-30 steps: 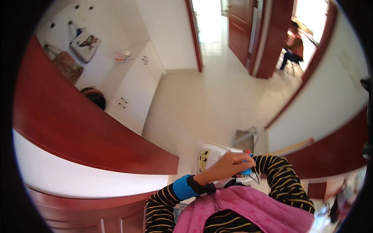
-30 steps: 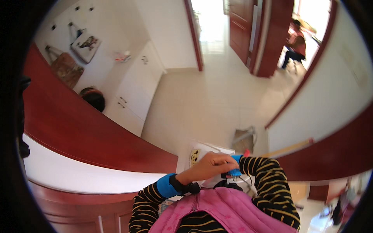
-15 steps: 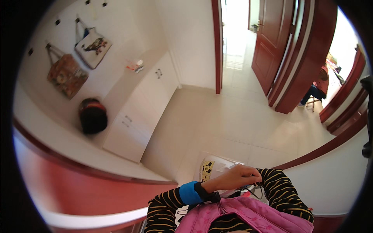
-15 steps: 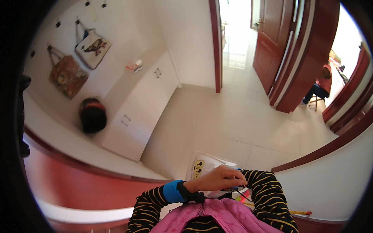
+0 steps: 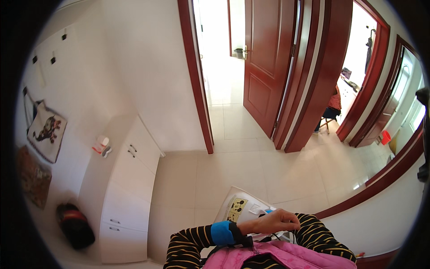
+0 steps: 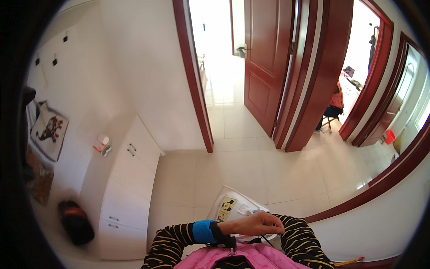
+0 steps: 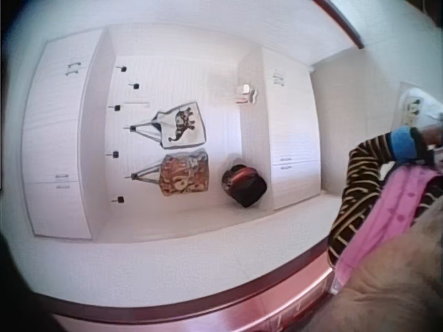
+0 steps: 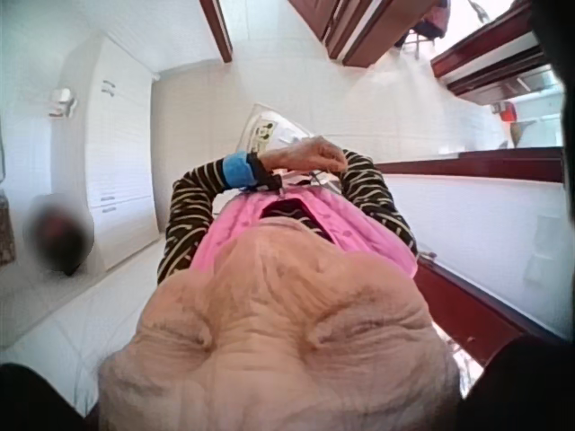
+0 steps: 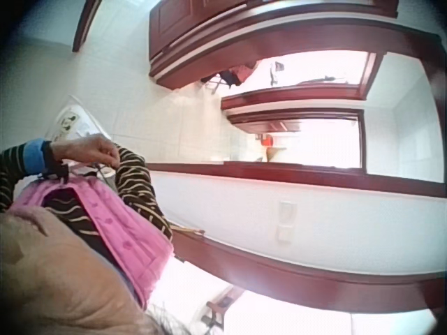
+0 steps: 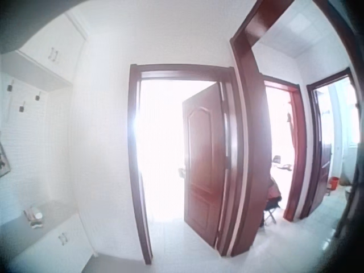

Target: The person walks through a living room and bedroom, picks up a white paper bag and a patterned pouch, places them on a bed, then picks up two folded cloths from a stool and folds them together by hand.

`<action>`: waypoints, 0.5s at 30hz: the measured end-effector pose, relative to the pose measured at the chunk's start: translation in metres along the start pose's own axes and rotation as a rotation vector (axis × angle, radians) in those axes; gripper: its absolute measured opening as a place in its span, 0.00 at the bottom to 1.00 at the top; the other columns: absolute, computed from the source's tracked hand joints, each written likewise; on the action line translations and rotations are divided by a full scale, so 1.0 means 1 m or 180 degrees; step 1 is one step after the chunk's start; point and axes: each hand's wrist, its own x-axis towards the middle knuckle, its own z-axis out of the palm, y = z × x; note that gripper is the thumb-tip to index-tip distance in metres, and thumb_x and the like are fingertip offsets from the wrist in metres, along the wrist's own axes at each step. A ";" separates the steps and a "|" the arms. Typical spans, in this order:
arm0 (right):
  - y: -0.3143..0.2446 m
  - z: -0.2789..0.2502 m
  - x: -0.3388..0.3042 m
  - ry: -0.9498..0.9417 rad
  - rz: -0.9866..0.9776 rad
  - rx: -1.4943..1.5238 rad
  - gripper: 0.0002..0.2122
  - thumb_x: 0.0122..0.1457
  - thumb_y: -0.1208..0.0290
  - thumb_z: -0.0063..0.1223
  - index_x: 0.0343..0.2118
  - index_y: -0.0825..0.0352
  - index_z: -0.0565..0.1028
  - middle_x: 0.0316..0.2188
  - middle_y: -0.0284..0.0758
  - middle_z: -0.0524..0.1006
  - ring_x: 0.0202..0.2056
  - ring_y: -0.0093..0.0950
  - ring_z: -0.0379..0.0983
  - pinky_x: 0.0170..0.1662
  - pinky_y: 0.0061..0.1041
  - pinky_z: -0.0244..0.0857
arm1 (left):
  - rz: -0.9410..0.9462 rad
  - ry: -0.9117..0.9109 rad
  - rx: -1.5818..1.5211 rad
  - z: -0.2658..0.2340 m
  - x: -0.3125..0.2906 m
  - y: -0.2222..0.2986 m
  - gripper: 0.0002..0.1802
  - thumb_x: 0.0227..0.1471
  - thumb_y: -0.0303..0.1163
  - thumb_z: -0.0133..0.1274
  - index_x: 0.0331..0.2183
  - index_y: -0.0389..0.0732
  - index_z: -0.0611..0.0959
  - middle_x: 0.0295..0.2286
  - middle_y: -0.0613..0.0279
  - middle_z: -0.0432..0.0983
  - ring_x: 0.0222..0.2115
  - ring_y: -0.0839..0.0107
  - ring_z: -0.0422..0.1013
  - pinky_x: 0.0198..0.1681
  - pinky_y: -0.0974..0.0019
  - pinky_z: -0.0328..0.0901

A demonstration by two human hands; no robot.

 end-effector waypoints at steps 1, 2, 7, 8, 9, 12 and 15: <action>0.000 -0.007 0.009 0.0032 0.0006 0.0066 0.21 0.55 0.57 0.51 0.44 0.71 0.74 0.33 0.42 0.77 0.32 0.35 0.76 0.29 0.35 0.73 | -0.0109 -0.0099 0.0061 -0.008 0.008 -0.003 0.11 0.56 0.32 0.51 0.34 0.33 0.81 0.27 0.69 0.76 0.30 0.84 0.66 0.35 0.77 0.64; -0.005 -0.013 0.019 0.0064 0.0022 0.0125 0.21 0.55 0.57 0.51 0.44 0.71 0.74 0.33 0.42 0.77 0.32 0.35 0.76 0.29 0.35 0.73 | -0.0069 -0.0143 0.0181 -0.025 0.010 -0.003 0.11 0.56 0.32 0.51 0.34 0.34 0.81 0.28 0.68 0.76 0.30 0.84 0.67 0.34 0.76 0.64; -0.031 -0.052 0.089 0.0068 0.0102 0.0318 0.21 0.55 0.57 0.51 0.43 0.71 0.74 0.33 0.42 0.77 0.32 0.35 0.76 0.29 0.34 0.73 | -0.0433 0.0085 -0.0155 -0.122 0.031 0.000 0.11 0.57 0.35 0.52 0.36 0.38 0.81 0.26 0.71 0.75 0.24 0.85 0.64 0.26 0.77 0.61; -0.033 -0.065 0.106 0.0024 0.0087 0.0339 0.21 0.55 0.57 0.51 0.43 0.71 0.74 0.33 0.42 0.77 0.32 0.35 0.76 0.29 0.34 0.73 | -0.0462 0.0115 -0.0055 -0.138 0.045 -0.003 0.11 0.57 0.35 0.52 0.36 0.38 0.81 0.26 0.71 0.75 0.24 0.85 0.65 0.27 0.77 0.62; -0.039 -0.077 0.125 -0.0012 0.0079 0.0338 0.21 0.55 0.57 0.51 0.43 0.71 0.74 0.33 0.41 0.77 0.32 0.35 0.76 0.29 0.34 0.73 | -0.0428 0.0128 0.0019 -0.156 0.055 -0.005 0.11 0.57 0.35 0.52 0.36 0.39 0.81 0.26 0.70 0.75 0.24 0.85 0.66 0.28 0.78 0.63; -0.066 -0.116 0.184 -0.0139 0.0021 0.0276 0.20 0.55 0.58 0.51 0.43 0.70 0.75 0.33 0.41 0.77 0.32 0.34 0.76 0.29 0.34 0.73 | -0.0591 0.0398 -0.0235 -0.223 0.087 -0.006 0.09 0.57 0.32 0.52 0.35 0.37 0.81 0.27 0.69 0.76 0.28 0.83 0.70 0.33 0.77 0.66; -0.102 -0.155 0.238 -0.0316 -0.0089 0.0109 0.20 0.55 0.58 0.51 0.43 0.70 0.75 0.33 0.41 0.77 0.32 0.34 0.76 0.29 0.34 0.73 | -0.0387 0.0738 -0.0509 -0.276 0.123 0.001 0.09 0.57 0.31 0.52 0.36 0.36 0.81 0.28 0.68 0.76 0.29 0.83 0.69 0.34 0.76 0.66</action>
